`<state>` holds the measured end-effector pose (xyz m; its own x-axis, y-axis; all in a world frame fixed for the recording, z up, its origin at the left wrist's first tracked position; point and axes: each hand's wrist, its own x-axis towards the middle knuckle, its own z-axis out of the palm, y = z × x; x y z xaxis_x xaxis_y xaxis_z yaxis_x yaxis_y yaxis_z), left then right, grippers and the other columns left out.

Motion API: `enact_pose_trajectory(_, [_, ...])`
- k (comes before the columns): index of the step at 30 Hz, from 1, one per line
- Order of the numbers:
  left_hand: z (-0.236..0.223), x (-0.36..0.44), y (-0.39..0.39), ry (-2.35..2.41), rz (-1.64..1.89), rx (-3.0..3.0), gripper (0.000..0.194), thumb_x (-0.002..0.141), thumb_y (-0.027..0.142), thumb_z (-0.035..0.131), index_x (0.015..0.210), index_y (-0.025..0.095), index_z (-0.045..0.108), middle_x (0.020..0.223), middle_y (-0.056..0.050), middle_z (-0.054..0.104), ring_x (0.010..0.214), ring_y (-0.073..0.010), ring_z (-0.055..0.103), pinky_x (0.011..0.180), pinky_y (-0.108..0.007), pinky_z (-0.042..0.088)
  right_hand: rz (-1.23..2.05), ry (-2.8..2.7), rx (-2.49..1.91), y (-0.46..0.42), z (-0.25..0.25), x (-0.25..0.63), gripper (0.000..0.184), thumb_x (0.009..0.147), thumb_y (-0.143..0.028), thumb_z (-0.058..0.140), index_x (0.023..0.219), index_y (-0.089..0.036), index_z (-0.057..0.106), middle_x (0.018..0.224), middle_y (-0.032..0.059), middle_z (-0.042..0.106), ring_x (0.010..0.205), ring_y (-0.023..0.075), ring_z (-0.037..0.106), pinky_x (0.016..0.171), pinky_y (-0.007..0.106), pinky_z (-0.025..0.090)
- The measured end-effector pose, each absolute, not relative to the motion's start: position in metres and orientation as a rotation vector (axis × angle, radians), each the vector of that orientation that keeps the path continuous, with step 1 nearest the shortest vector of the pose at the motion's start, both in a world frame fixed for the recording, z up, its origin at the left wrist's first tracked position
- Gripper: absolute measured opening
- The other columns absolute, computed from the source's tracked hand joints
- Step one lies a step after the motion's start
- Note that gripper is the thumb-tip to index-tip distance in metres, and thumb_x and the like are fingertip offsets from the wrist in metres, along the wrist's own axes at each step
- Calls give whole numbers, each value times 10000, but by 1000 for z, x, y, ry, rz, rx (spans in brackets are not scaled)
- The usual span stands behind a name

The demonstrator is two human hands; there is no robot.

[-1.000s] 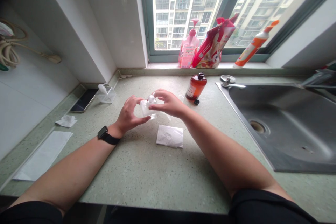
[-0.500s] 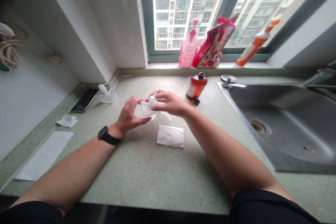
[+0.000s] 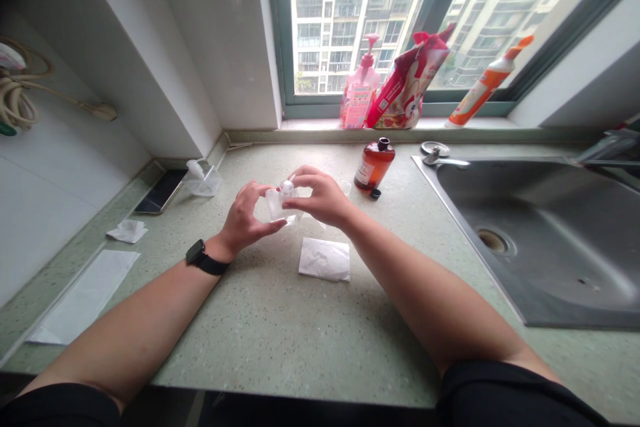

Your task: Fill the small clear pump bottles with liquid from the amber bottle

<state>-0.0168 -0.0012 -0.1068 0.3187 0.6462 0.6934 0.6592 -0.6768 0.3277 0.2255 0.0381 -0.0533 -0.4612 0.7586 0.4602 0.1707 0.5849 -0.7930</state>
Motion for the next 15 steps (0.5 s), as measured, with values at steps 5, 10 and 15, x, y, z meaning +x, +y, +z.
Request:
enact_pose_trajectory(5, [-107, -17, -1, -1251, -1343, -2534, 709, 887, 728, 803, 1331, 210, 609, 1162, -93, 760, 1119, -319, 731, 1261, -638, 449, 838, -1972, -737, 36, -53, 225, 368, 802, -591, 926, 1019, -295, 898, 1055, 59, 737, 1060, 250, 711, 1016, 449, 559])
enact_pose_trajectory(10, [-106, -16, -1, -1241, -1348, -2540, 694, 900, 729, 790, 1325, 213, 605, 1176, -100, 758, 1138, -324, 722, 1248, -629, 459, 829, -1975, -743, 36, -51, 225, 380, 804, -595, 922, 1013, -279, 889, 1054, 61, 738, 1061, 254, 712, 1019, 455, 562])
enact_pose_trajectory(15, [-105, -16, -3, -1296, -1335, -2541, 697, 872, 698, 836, 1330, 223, 614, 1176, -94, 753, 1129, -323, 713, 1242, -630, 458, 865, -1962, -738, 36, -53, 223, 385, 815, -592, 911, 1018, -265, 885, 1033, 56, 711, 1026, 241, 701, 1021, 465, 563])
